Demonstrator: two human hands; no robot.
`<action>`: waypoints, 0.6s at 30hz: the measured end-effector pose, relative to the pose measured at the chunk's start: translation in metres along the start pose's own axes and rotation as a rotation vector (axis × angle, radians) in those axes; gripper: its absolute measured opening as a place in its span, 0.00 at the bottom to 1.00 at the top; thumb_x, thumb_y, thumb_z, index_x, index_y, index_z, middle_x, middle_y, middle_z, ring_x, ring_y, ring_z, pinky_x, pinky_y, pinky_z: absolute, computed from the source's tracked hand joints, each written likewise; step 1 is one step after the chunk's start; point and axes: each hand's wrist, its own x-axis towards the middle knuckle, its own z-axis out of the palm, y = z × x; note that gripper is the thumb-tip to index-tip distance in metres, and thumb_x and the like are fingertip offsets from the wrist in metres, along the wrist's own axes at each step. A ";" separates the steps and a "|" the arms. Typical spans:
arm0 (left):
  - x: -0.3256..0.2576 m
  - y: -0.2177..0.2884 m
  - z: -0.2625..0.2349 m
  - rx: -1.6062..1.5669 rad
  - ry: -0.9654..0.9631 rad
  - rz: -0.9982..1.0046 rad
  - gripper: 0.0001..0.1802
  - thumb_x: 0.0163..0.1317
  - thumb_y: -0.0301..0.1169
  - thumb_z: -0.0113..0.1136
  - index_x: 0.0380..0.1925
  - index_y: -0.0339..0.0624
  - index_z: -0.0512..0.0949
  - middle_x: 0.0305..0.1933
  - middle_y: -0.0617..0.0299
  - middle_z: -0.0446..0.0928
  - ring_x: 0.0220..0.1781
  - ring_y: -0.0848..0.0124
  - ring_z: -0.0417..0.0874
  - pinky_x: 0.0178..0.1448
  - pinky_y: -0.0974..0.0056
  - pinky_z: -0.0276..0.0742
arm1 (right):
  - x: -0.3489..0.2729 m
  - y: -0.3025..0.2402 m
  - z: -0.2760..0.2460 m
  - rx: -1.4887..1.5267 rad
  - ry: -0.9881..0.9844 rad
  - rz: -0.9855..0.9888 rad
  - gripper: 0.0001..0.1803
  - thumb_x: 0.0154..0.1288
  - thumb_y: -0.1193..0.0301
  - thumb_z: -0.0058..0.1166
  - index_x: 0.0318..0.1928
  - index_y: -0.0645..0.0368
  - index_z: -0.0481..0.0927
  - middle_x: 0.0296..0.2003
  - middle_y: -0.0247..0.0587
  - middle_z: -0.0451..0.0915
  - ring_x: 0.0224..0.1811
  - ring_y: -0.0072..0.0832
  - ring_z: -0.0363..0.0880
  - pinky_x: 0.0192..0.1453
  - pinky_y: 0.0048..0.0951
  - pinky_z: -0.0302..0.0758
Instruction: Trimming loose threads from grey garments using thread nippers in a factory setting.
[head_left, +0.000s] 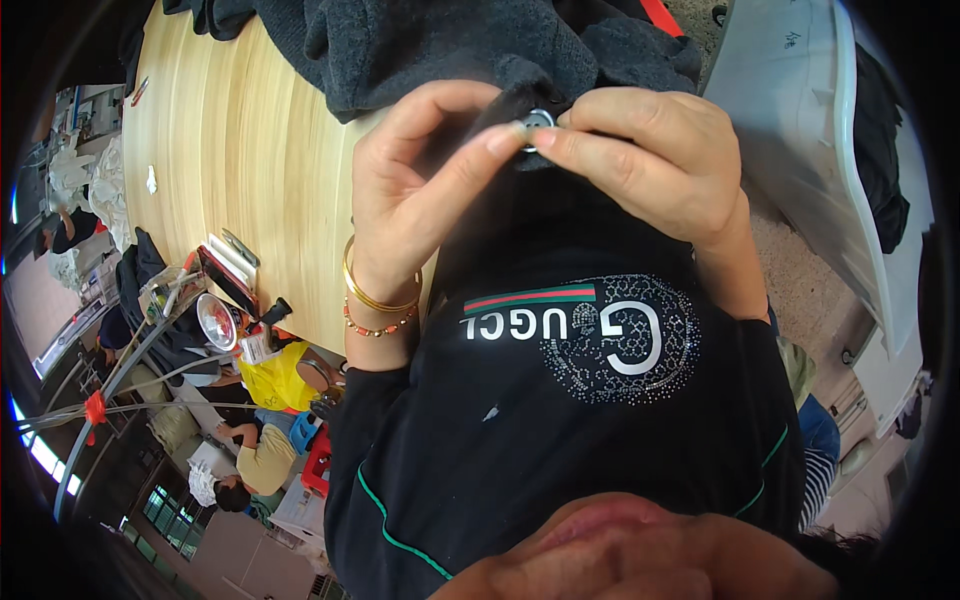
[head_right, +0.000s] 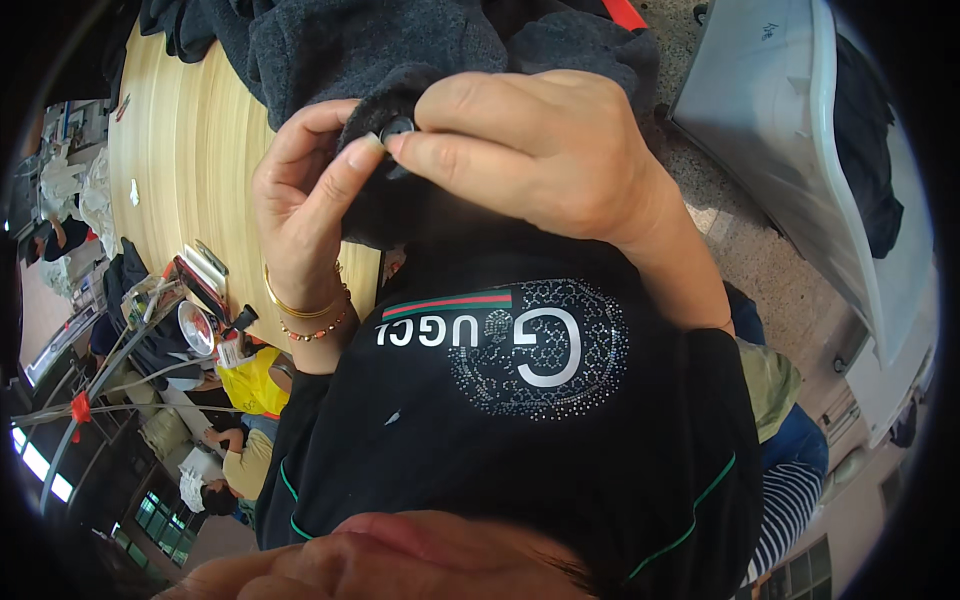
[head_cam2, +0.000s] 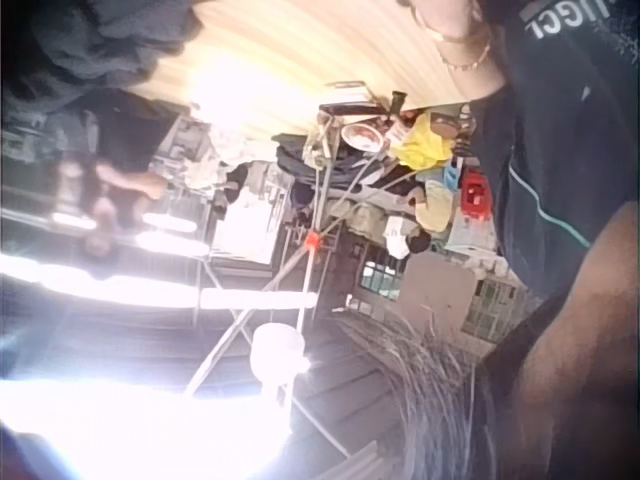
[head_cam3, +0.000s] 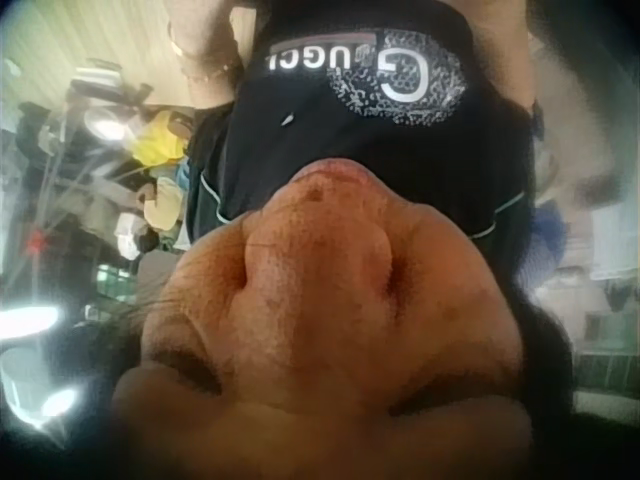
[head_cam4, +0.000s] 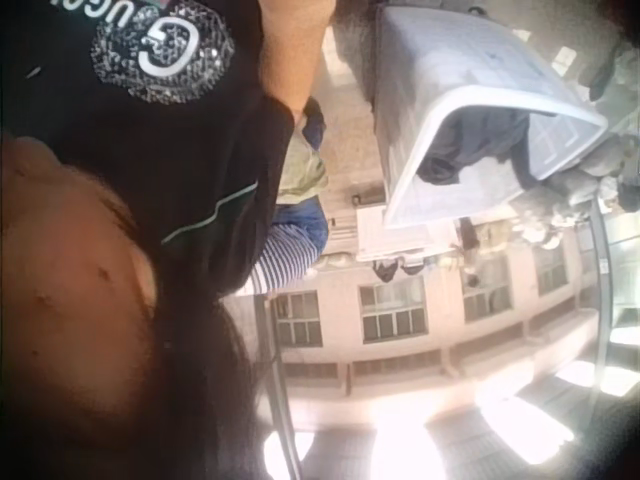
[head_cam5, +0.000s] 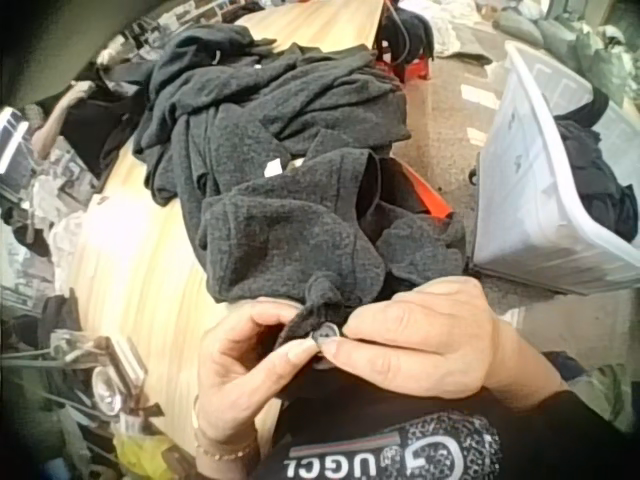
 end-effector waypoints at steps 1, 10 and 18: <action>0.001 0.000 0.000 0.025 -0.026 0.032 0.11 0.61 0.22 0.65 0.43 0.34 0.80 0.40 0.64 0.81 0.43 0.79 0.79 0.49 0.74 0.74 | 0.000 0.002 0.000 0.020 0.000 0.018 0.09 0.51 0.73 0.64 0.35 0.58 0.84 0.31 0.34 0.80 0.24 0.24 0.80 0.22 0.20 0.73; 0.004 -0.018 -0.009 0.369 0.004 0.234 0.16 0.50 0.24 0.74 0.40 0.35 0.81 0.37 0.60 0.83 0.38 0.73 0.83 0.43 0.71 0.78 | -0.001 0.005 -0.004 0.348 -0.157 0.329 0.19 0.46 0.81 0.64 0.43 0.60 0.84 0.39 0.39 0.80 0.34 0.28 0.81 0.35 0.21 0.76; 0.009 -0.016 -0.016 0.387 -0.171 0.376 0.16 0.48 0.22 0.74 0.39 0.35 0.81 0.37 0.54 0.83 0.39 0.63 0.85 0.43 0.66 0.80 | 0.005 0.021 -0.007 0.652 -0.390 0.556 0.20 0.47 0.79 0.63 0.45 0.58 0.82 0.40 0.31 0.81 0.32 0.20 0.78 0.35 0.21 0.73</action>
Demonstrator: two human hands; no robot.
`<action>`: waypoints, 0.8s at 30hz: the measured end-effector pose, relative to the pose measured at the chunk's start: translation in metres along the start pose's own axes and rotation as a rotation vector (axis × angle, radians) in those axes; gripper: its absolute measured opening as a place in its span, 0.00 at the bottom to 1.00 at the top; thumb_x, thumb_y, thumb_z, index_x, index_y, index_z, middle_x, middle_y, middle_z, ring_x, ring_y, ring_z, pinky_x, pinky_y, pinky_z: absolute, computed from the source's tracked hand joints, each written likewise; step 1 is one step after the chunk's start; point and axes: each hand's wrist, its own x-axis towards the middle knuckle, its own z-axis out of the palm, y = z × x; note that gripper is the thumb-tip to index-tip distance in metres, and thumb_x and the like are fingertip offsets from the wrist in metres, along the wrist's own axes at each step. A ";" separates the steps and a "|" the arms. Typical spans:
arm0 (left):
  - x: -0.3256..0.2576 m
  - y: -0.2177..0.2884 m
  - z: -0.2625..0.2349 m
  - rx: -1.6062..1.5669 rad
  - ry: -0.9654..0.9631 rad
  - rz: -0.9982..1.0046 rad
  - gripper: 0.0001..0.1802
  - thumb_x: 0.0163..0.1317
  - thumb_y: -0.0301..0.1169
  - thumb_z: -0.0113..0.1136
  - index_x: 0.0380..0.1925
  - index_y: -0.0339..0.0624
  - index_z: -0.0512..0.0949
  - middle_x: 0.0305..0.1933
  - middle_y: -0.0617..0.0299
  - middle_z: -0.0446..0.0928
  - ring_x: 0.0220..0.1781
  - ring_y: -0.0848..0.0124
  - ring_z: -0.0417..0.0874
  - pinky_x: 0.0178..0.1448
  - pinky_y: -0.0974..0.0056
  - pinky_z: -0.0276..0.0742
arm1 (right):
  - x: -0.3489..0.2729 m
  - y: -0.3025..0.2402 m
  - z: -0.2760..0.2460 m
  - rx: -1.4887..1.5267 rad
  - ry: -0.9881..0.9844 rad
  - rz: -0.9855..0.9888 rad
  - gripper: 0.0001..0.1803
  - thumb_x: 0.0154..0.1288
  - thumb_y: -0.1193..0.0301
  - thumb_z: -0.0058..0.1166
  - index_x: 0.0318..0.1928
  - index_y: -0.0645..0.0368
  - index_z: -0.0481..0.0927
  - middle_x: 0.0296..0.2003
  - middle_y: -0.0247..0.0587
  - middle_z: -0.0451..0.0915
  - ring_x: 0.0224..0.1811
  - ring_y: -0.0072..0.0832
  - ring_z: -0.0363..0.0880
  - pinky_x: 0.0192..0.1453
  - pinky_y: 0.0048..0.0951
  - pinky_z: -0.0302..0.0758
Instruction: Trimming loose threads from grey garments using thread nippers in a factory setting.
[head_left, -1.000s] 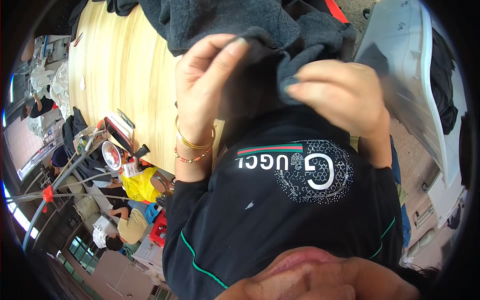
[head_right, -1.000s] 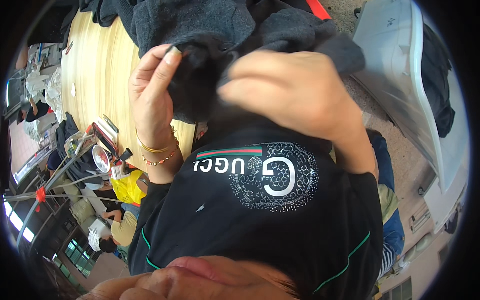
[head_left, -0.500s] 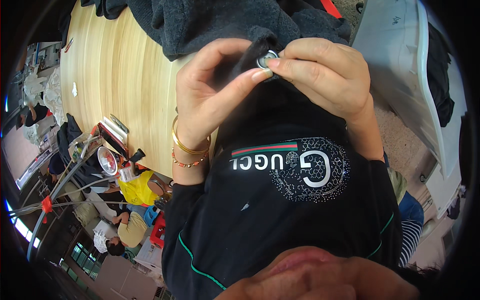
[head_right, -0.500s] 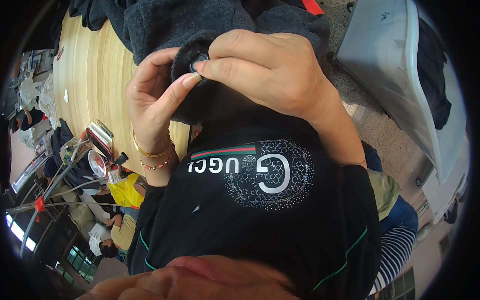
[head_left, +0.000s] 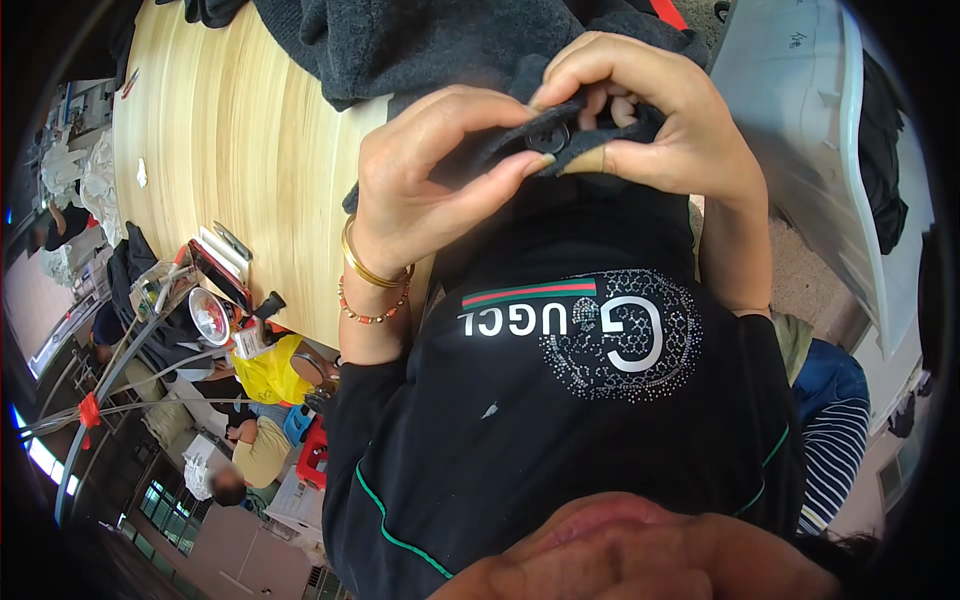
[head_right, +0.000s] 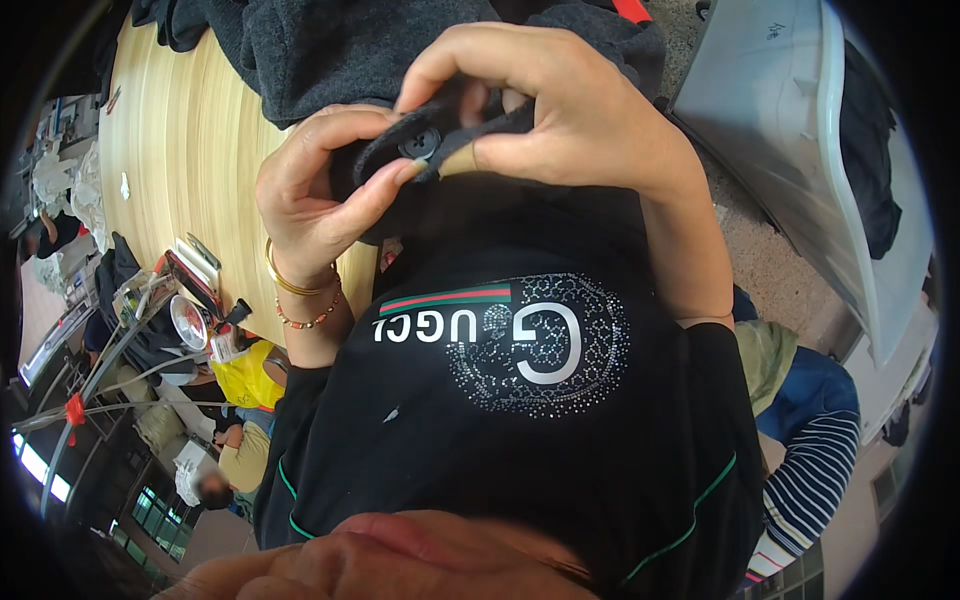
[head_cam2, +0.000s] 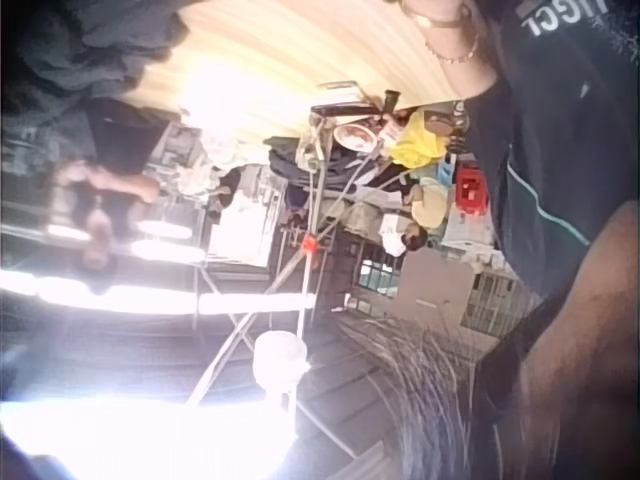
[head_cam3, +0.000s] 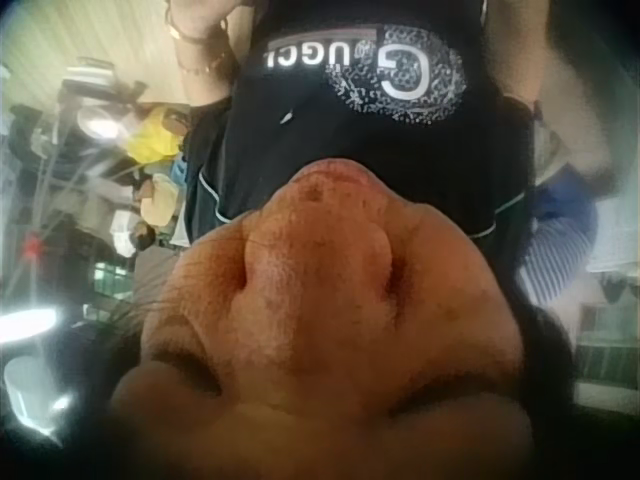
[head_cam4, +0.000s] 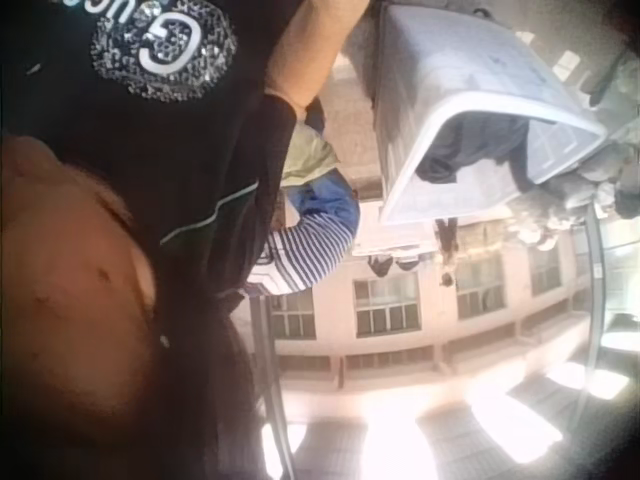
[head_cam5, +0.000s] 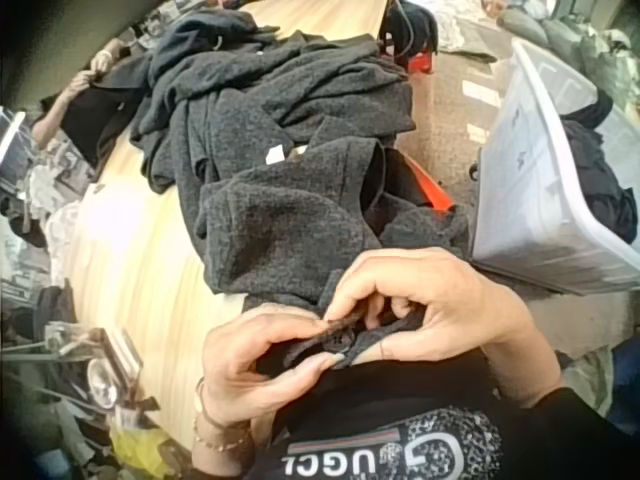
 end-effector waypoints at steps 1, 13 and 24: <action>0.000 -0.001 0.001 0.040 0.020 0.032 0.16 0.48 0.22 0.73 0.39 0.35 0.81 0.37 0.54 0.83 0.39 0.63 0.86 0.43 0.66 0.80 | -0.001 0.002 0.004 0.000 0.062 0.029 0.16 0.47 0.79 0.65 0.41 0.58 0.81 0.33 0.28 0.81 0.29 0.17 0.76 0.33 0.19 0.70; 0.005 0.002 0.014 0.308 0.137 0.145 0.15 0.44 0.17 0.69 0.34 0.37 0.80 0.36 0.56 0.82 0.38 0.61 0.85 0.42 0.65 0.81 | -0.006 0.014 0.008 -0.134 0.158 -0.075 0.13 0.49 0.84 0.64 0.36 0.61 0.78 0.38 0.34 0.80 0.30 0.11 0.70 0.30 0.14 0.63; 0.002 -0.018 0.019 0.473 0.194 0.394 0.20 0.40 0.16 0.69 0.37 0.39 0.79 0.35 0.56 0.82 0.34 0.62 0.85 0.36 0.66 0.81 | -0.012 0.020 0.021 0.087 0.298 -0.010 0.11 0.51 0.81 0.66 0.36 0.62 0.81 0.30 0.30 0.79 0.27 0.13 0.74 0.29 0.16 0.68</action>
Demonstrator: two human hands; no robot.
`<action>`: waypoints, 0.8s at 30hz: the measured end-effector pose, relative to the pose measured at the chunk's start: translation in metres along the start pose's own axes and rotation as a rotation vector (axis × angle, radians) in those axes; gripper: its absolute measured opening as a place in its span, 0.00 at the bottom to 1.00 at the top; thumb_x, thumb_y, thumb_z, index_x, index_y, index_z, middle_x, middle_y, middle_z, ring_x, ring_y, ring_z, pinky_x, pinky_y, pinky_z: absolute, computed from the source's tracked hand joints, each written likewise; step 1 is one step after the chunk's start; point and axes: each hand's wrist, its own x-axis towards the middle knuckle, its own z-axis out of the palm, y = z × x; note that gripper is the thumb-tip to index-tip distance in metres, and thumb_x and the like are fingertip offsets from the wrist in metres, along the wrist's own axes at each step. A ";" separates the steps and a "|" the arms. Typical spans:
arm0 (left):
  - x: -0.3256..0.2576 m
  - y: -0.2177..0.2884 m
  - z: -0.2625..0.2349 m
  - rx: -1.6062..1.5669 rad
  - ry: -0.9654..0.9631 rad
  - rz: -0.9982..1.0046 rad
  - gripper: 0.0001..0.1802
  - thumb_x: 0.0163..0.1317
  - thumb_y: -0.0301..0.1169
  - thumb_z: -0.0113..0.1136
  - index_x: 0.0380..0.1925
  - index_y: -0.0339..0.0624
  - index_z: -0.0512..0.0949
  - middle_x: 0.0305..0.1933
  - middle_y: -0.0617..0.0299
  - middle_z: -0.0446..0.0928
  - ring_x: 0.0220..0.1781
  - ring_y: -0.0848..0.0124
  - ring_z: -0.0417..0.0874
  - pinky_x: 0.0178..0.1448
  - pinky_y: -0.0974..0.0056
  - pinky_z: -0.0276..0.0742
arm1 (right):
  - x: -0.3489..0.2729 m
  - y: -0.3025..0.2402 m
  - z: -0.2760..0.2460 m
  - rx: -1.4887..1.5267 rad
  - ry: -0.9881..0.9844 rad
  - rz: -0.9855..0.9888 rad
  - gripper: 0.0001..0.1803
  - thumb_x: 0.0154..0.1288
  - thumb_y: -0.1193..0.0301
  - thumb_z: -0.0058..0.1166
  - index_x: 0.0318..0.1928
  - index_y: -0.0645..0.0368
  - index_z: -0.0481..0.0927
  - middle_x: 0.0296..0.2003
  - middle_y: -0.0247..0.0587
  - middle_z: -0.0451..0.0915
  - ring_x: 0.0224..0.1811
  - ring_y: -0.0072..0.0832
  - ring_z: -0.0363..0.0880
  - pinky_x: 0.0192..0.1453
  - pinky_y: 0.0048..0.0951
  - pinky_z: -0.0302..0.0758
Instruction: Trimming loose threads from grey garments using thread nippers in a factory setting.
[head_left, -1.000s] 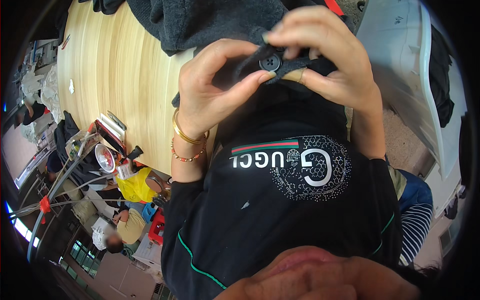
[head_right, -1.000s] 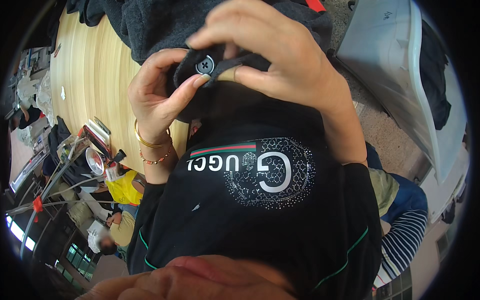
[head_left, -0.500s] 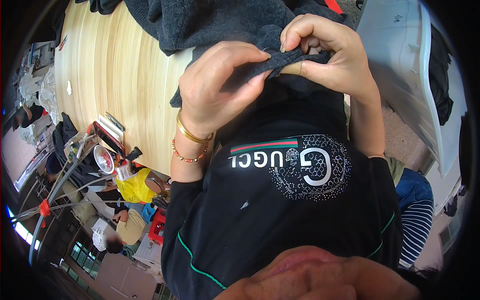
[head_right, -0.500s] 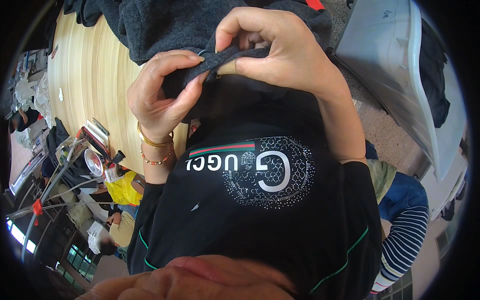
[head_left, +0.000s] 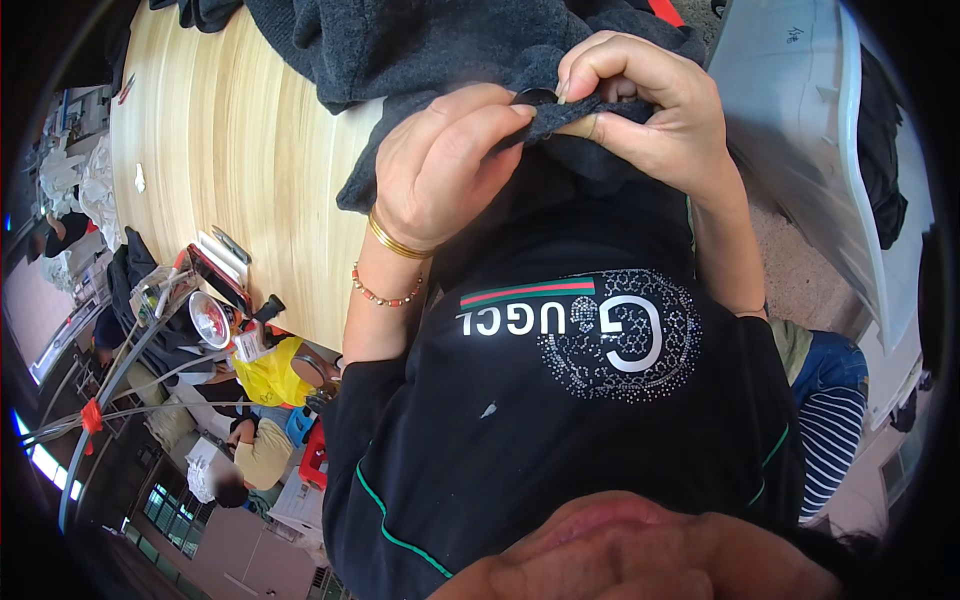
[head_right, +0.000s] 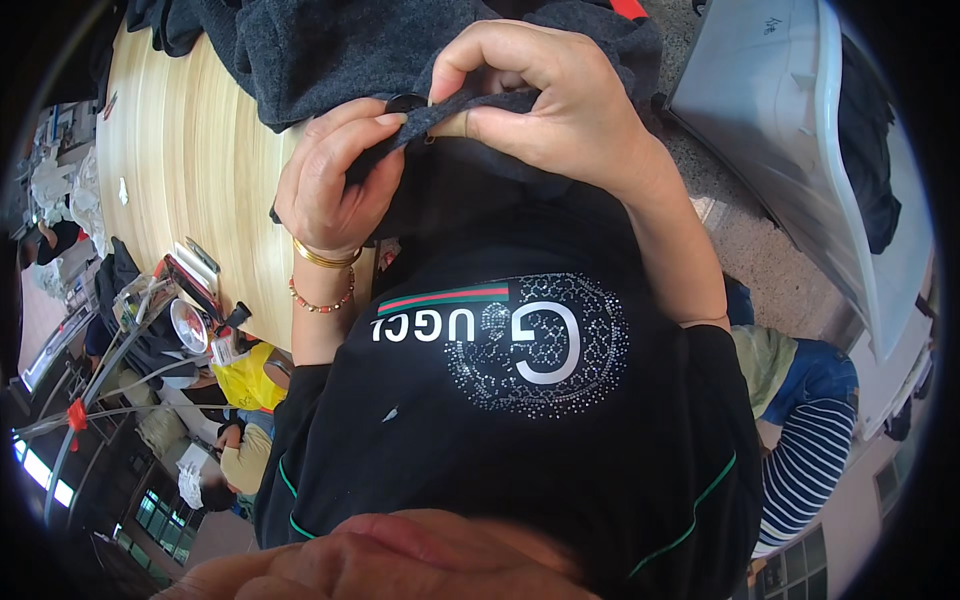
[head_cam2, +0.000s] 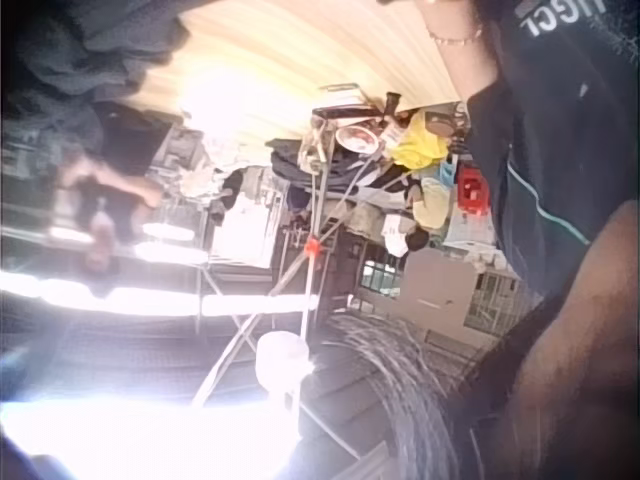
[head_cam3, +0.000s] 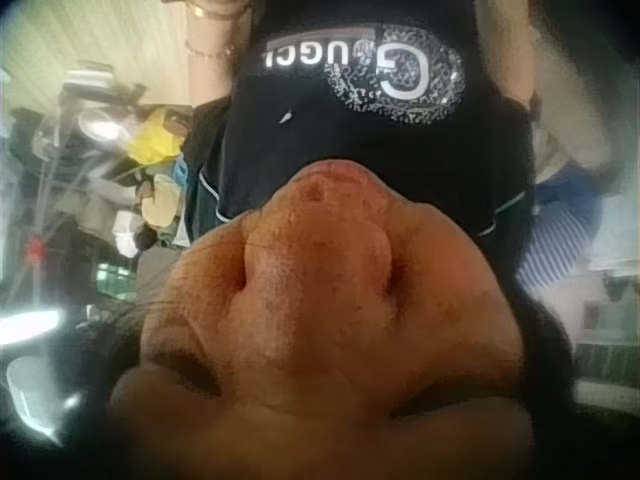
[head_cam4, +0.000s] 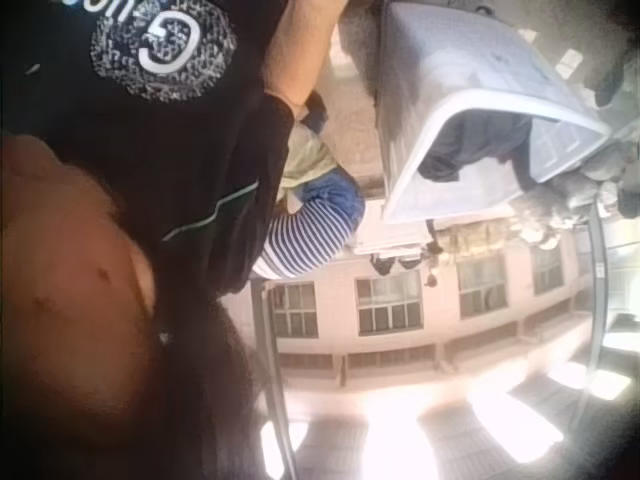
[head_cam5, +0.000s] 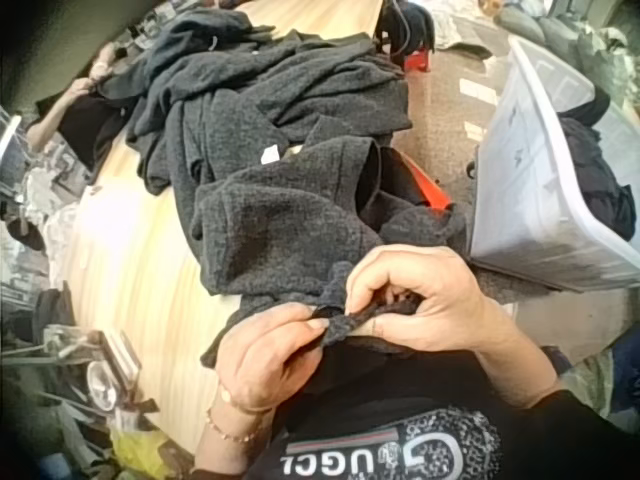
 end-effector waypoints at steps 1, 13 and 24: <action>-0.002 0.000 0.000 0.000 -0.005 -0.004 0.20 0.40 0.16 0.69 0.37 0.39 0.79 0.34 0.57 0.82 0.33 0.62 0.85 0.35 0.66 0.80 | -0.001 0.001 0.001 0.042 0.018 0.004 0.11 0.50 0.82 0.66 0.36 0.62 0.81 0.31 0.30 0.80 0.26 0.13 0.74 0.28 0.15 0.67; 0.005 -0.016 -0.008 0.158 0.068 -0.009 0.15 0.46 0.17 0.68 0.37 0.39 0.83 0.31 0.58 0.80 0.30 0.63 0.83 0.32 0.64 0.79 | -0.007 -0.004 -0.038 -0.364 -0.186 0.008 0.11 0.54 0.76 0.63 0.39 0.65 0.83 0.35 0.39 0.80 0.38 0.28 0.80 0.44 0.24 0.74; -0.018 0.010 -0.069 0.309 -0.216 -0.616 0.08 0.56 0.21 0.64 0.36 0.40 0.83 0.35 0.58 0.80 0.37 0.61 0.82 0.42 0.63 0.77 | -0.013 -0.024 -0.064 -0.559 0.180 -0.059 0.12 0.58 0.85 0.60 0.44 0.68 0.84 0.41 0.42 0.84 0.45 0.27 0.81 0.53 0.23 0.73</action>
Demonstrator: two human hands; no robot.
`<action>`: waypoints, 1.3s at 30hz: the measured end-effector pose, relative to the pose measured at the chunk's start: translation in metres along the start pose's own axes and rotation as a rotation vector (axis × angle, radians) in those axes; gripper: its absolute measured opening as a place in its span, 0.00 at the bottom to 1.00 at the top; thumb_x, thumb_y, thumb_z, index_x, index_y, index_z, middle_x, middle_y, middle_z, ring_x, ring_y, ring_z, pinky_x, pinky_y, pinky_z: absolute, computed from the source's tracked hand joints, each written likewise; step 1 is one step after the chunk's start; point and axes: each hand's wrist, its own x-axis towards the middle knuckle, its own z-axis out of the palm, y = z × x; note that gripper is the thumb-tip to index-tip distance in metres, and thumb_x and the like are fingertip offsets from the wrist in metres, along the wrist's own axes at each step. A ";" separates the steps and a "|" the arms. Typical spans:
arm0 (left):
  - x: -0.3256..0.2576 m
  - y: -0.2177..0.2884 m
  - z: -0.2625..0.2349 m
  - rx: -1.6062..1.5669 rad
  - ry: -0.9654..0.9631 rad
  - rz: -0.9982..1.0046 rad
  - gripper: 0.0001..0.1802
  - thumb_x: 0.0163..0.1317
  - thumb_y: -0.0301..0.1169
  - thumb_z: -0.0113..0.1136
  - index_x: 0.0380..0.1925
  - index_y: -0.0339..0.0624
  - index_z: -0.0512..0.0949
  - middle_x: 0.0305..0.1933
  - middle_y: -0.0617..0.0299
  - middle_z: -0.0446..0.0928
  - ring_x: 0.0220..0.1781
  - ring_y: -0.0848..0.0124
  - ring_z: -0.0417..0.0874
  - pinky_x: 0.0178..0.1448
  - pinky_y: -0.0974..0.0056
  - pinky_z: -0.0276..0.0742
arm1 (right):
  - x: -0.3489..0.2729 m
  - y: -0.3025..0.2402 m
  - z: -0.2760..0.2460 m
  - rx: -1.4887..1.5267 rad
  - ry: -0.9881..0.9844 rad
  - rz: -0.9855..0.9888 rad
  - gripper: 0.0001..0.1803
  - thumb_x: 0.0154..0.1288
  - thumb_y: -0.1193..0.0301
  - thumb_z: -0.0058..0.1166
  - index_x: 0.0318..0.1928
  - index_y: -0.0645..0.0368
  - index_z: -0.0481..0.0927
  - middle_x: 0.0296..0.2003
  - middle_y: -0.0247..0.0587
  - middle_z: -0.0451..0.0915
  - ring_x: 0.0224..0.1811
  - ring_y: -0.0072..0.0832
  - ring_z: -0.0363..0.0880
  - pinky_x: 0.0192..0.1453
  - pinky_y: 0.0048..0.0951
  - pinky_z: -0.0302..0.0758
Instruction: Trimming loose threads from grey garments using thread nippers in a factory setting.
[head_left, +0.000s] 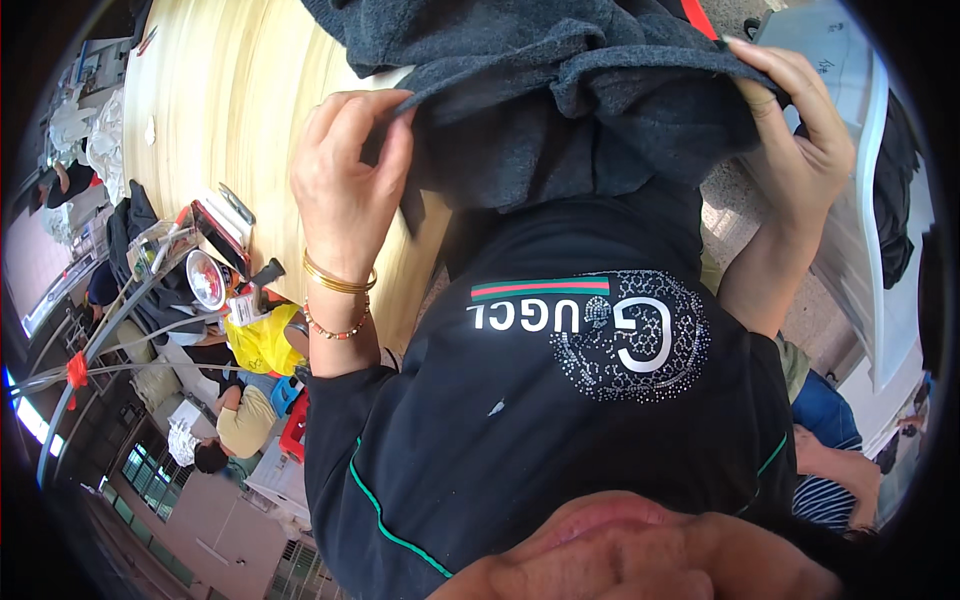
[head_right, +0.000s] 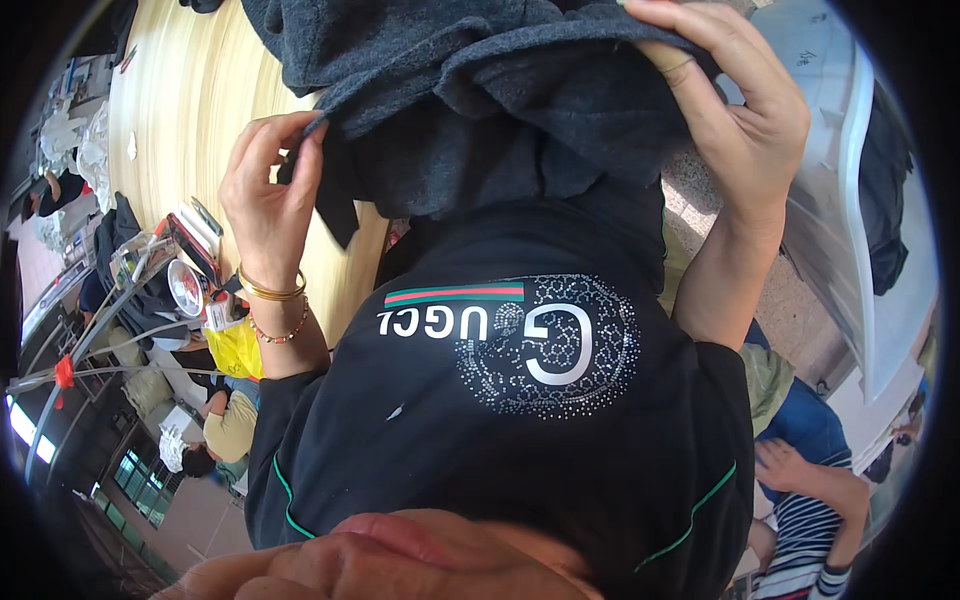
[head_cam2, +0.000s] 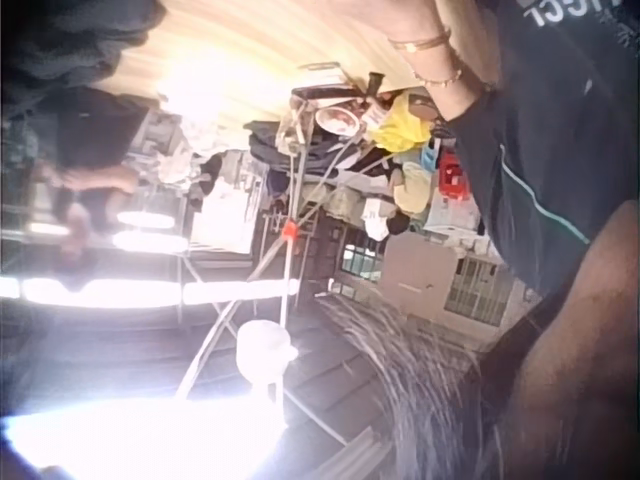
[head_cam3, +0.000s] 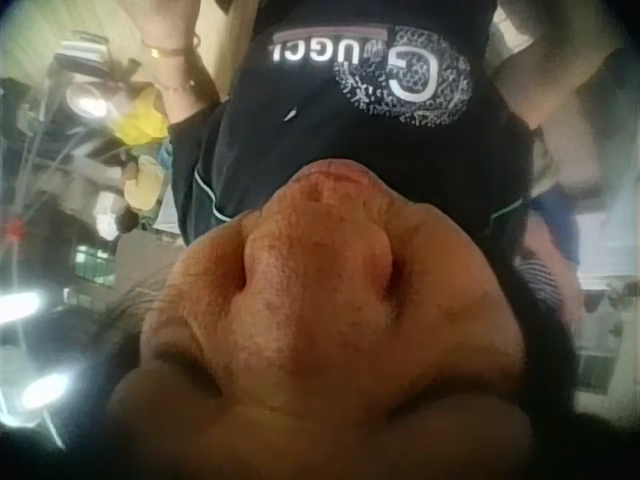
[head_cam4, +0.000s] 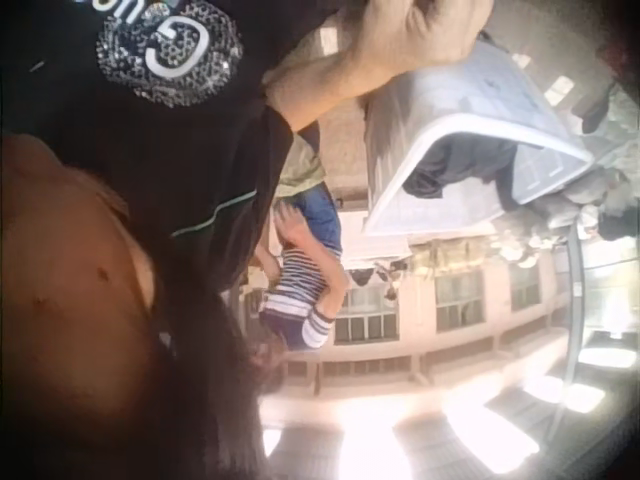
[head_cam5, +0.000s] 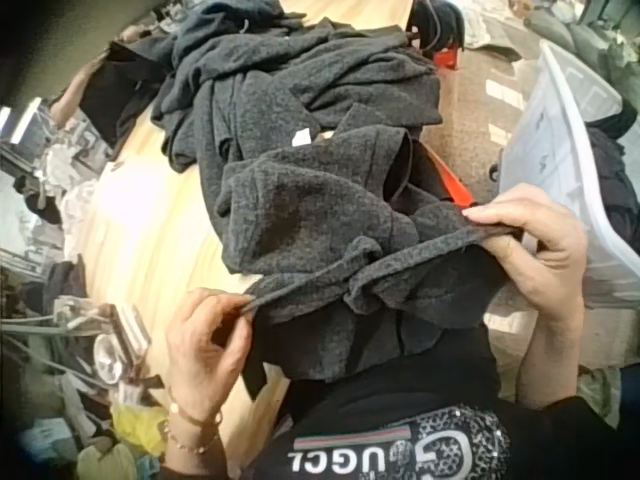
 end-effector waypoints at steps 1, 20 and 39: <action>-0.002 0.001 0.000 -0.027 -0.030 -0.020 0.07 0.58 0.22 0.62 0.38 0.39 0.82 0.35 0.57 0.80 0.35 0.62 0.82 0.41 0.64 0.77 | 0.003 -0.002 0.000 -0.035 0.040 -0.068 0.12 0.58 0.85 0.61 0.44 0.69 0.84 0.41 0.43 0.84 0.46 0.27 0.81 0.53 0.23 0.73; 0.022 0.064 0.011 -1.030 -0.117 -0.285 0.08 0.64 0.28 0.65 0.40 0.34 0.80 0.35 0.66 0.82 0.36 0.82 0.79 0.41 0.75 0.76 | -0.003 -0.058 0.029 0.076 -0.193 -0.558 0.12 0.52 0.71 0.57 0.38 0.63 0.83 0.38 0.44 0.83 0.35 0.34 0.85 0.34 0.27 0.80; 0.016 0.041 0.037 -0.717 -0.190 0.077 0.21 0.55 0.15 0.67 0.50 0.29 0.76 0.45 0.60 0.80 0.48 0.76 0.80 0.54 0.74 0.75 | 0.005 -0.034 0.049 0.253 -0.171 -0.285 0.17 0.47 0.85 0.64 0.40 0.64 0.84 0.35 0.43 0.81 0.35 0.29 0.81 0.38 0.24 0.76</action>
